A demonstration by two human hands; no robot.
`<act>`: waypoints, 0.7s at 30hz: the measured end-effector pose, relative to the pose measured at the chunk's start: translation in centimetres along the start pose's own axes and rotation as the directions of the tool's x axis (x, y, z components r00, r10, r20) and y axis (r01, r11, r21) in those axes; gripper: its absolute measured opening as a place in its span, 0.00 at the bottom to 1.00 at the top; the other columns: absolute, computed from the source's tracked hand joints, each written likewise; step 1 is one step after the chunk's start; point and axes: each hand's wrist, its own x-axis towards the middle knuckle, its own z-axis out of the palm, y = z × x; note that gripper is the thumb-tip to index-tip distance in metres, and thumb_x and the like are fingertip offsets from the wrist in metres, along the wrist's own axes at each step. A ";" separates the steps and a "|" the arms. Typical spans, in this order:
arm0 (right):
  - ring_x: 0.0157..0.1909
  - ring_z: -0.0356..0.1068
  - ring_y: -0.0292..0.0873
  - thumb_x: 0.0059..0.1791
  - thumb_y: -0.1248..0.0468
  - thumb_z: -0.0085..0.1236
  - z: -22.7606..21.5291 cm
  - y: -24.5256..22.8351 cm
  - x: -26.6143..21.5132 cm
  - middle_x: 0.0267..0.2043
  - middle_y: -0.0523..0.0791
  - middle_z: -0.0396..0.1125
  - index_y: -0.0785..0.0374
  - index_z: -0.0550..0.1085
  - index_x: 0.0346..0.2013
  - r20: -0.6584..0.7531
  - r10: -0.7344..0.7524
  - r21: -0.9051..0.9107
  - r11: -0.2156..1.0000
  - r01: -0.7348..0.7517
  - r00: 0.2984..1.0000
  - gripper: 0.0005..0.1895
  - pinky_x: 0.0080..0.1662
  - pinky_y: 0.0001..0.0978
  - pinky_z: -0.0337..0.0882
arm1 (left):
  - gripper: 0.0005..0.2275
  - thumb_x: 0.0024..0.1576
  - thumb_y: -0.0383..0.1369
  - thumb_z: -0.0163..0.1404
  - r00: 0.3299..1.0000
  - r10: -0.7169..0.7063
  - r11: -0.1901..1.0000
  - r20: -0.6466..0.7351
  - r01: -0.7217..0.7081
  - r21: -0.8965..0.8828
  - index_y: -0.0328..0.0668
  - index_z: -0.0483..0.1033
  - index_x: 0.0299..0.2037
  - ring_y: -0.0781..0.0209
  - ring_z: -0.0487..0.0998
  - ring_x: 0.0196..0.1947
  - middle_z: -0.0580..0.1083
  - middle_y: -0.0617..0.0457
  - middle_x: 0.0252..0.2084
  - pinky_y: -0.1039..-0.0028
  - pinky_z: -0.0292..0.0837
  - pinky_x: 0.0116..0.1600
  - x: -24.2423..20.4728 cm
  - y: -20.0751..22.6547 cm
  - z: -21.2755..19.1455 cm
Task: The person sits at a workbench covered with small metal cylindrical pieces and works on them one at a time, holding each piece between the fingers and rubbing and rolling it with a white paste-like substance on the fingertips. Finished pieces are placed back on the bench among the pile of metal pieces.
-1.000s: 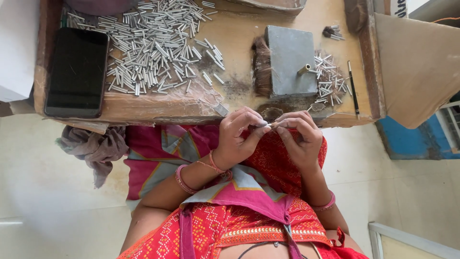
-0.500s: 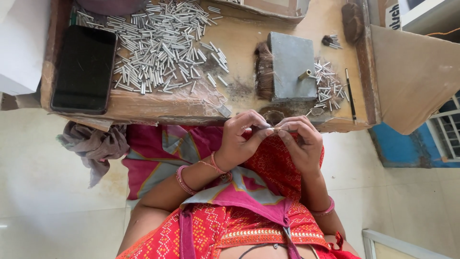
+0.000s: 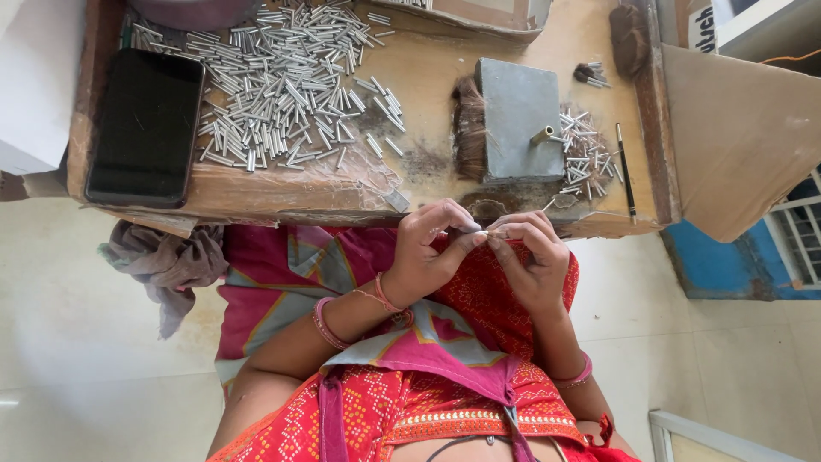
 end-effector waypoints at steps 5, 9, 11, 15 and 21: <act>0.46 0.72 0.47 0.46 0.75 0.64 0.4 0.1 -0.1 0.42 0.49 0.73 0.69 0.75 0.37 -0.003 -0.041 -0.052 0.998 0.040 0.999 0.07 0.50 0.35 0.72 | 0.06 0.55 0.23 0.61 0.998 0.056 0.998 0.005 -0.056 0.041 0.37 0.75 0.35 0.57 0.79 0.36 0.76 0.49 0.35 0.72 0.74 0.43 0.1 -0.1 0.1; 0.45 0.71 0.50 0.44 0.75 0.65 1.2 0.9 -0.8 0.41 0.49 0.73 0.68 0.75 0.37 -0.028 -0.109 -0.198 0.975 0.101 0.994 0.08 0.49 0.38 0.72 | 0.07 0.55 0.23 0.61 0.995 0.095 0.994 0.018 -0.096 0.062 0.36 0.74 0.36 0.55 0.79 0.36 0.76 0.48 0.36 0.71 0.75 0.43 0.0 -0.4 0.4; 0.46 0.71 0.52 0.43 0.75 0.65 1.6 1.6 -1.3 0.42 0.50 0.72 0.68 0.75 0.36 -0.015 -0.139 -0.262 0.956 0.131 0.990 0.09 0.50 0.40 0.72 | 0.07 0.55 0.23 0.61 0.995 0.096 0.992 0.029 -0.098 0.078 0.36 0.74 0.36 0.55 0.79 0.35 0.76 0.48 0.36 0.71 0.74 0.41 0.0 -0.4 0.4; 0.46 0.70 0.55 0.41 0.74 0.64 1.8 2.5 -1.8 0.43 0.51 0.71 0.69 0.75 0.35 0.018 -0.215 -0.310 0.927 0.210 0.976 0.10 0.52 0.45 0.71 | 0.07 0.55 0.23 0.61 0.986 0.152 0.973 0.065 -0.161 0.168 0.38 0.74 0.36 0.54 0.78 0.34 0.75 0.48 0.35 0.69 0.72 0.39 0.2 -0.4 0.4; 0.46 0.70 0.53 0.42 0.74 0.66 1.6 3.0 -1.8 0.43 0.49 0.72 0.67 0.77 0.37 -0.010 -0.226 -0.240 0.946 0.217 0.974 0.10 0.52 0.44 0.72 | 0.07 0.56 0.24 0.60 0.963 0.243 0.922 0.113 -0.266 0.281 0.40 0.74 0.37 0.53 0.78 0.34 0.75 0.49 0.35 0.68 0.73 0.39 0.2 -1.2 0.7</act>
